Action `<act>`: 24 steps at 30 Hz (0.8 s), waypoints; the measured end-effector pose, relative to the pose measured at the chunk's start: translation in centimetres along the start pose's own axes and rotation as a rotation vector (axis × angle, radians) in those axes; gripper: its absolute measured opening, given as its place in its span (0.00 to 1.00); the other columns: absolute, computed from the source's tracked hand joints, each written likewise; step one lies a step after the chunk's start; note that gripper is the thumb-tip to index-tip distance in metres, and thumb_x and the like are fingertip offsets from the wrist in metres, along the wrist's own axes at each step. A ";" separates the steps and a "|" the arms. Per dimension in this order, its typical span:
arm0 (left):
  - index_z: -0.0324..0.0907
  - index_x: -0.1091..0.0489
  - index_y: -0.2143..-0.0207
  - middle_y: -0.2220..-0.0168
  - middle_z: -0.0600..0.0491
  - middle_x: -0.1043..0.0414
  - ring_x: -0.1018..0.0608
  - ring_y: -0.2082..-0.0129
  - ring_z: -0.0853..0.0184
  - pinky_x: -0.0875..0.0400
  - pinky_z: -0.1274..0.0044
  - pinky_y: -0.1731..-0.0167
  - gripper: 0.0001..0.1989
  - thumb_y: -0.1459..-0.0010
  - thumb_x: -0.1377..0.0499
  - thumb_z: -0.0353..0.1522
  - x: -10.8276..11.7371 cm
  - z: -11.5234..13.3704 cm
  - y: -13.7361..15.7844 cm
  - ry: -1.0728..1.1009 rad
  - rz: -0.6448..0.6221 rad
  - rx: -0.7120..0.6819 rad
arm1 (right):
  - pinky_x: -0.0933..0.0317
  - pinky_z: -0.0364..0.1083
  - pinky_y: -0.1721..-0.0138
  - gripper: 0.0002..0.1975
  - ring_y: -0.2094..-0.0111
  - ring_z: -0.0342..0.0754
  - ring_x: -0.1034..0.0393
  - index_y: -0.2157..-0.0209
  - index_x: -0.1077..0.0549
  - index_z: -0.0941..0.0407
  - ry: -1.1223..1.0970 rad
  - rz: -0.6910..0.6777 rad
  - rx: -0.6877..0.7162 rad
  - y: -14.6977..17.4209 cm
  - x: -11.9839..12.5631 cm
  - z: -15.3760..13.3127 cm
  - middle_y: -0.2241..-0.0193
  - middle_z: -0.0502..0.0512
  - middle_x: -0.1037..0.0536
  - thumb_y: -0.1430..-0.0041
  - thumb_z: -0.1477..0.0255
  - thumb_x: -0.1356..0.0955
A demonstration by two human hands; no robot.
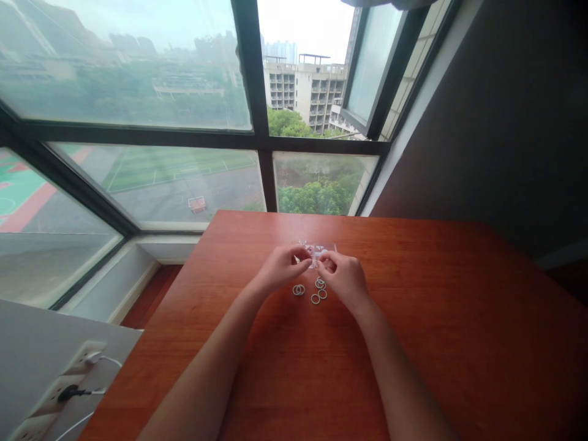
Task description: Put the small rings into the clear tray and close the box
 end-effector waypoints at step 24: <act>0.37 0.28 0.73 0.76 0.53 0.27 0.30 0.76 0.72 0.39 0.82 0.75 0.07 0.47 0.44 0.30 1.2 -1.3 -0.2 -0.133 0.182 0.005 | 0.47 0.40 0.72 0.05 0.78 0.42 0.35 0.68 0.25 0.52 0.029 0.030 0.038 0.0 -0.2 0.1 0.80 0.46 0.26 0.45 0.68 0.34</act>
Point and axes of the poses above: each hand's wrist, its own y-axis away from the middle knuckle, its own x-axis out of the back of the hand, z = x × y, the point moved 4 cm from there along -y, towards the middle knuckle
